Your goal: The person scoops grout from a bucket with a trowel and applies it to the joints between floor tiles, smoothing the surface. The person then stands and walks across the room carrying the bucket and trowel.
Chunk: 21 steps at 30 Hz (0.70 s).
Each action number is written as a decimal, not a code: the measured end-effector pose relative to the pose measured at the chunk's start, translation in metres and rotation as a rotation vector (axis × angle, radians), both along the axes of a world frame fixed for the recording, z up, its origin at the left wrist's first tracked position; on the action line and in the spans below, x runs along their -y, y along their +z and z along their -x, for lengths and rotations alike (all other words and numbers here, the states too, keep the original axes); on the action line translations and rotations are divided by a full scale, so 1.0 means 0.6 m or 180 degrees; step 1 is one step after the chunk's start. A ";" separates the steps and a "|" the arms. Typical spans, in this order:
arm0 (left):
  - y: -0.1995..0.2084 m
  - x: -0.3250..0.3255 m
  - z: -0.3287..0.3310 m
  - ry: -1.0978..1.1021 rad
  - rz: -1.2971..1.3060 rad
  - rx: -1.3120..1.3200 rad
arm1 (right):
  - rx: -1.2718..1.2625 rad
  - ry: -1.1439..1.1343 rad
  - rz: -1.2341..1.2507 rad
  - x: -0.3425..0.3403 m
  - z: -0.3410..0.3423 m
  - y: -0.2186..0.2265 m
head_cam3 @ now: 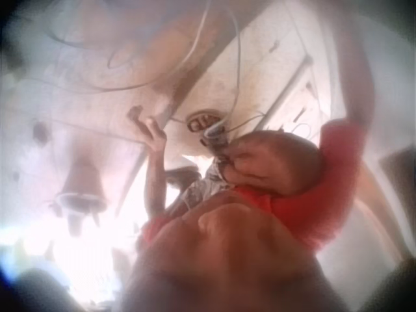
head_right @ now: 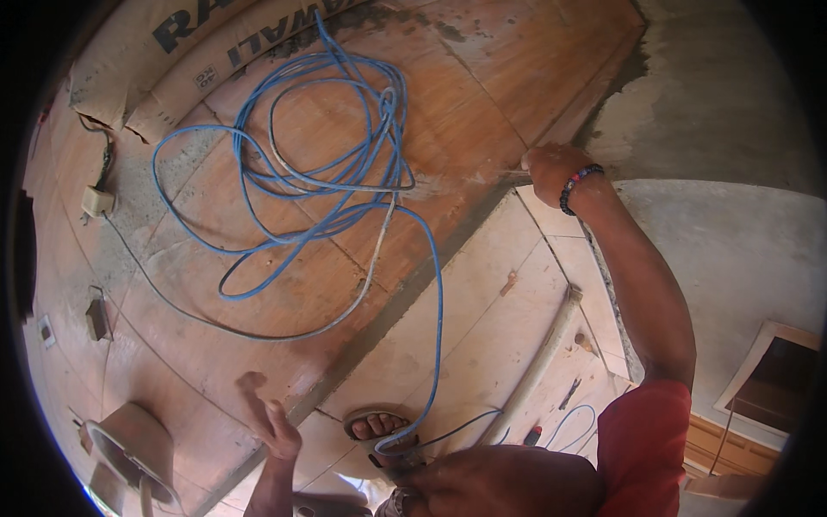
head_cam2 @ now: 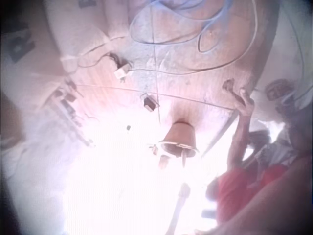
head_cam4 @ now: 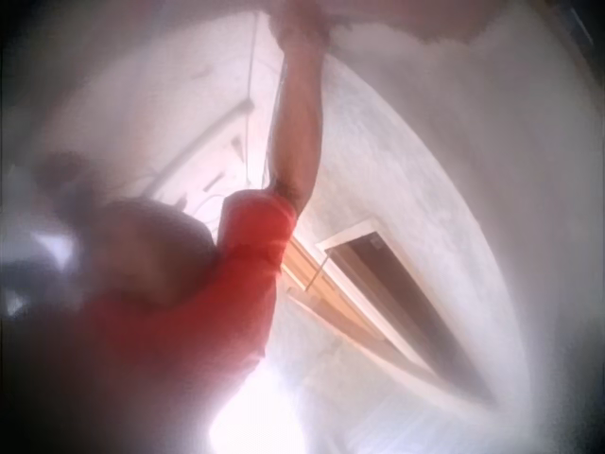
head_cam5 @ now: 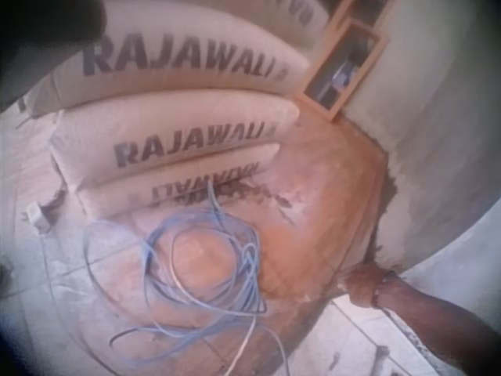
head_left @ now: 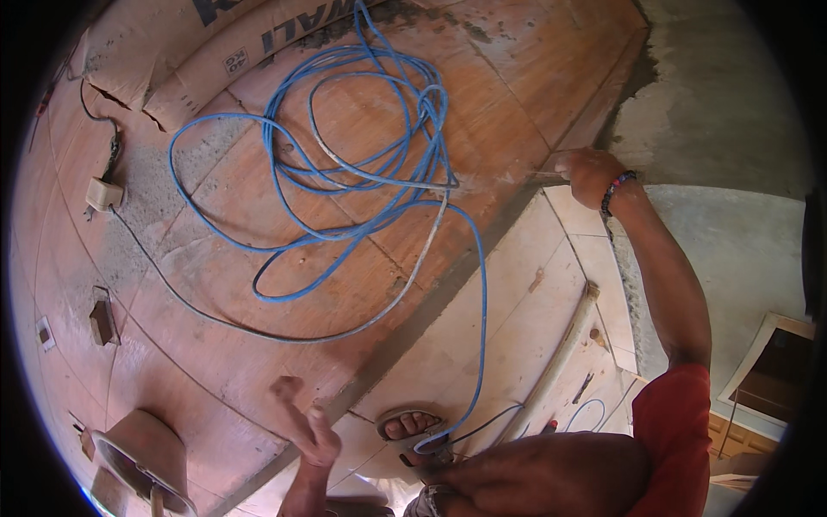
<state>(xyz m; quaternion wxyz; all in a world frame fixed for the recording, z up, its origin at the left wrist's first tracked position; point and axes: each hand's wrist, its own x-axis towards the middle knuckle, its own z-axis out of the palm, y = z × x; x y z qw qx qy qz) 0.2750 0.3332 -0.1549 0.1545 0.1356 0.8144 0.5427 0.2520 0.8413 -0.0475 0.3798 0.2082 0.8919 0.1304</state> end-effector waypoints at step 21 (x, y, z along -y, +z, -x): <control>-0.173 0.111 0.184 0.1740 0.1647 -0.1129 | -0.0011 0.1017 -0.0261 0.013 -0.023 -0.042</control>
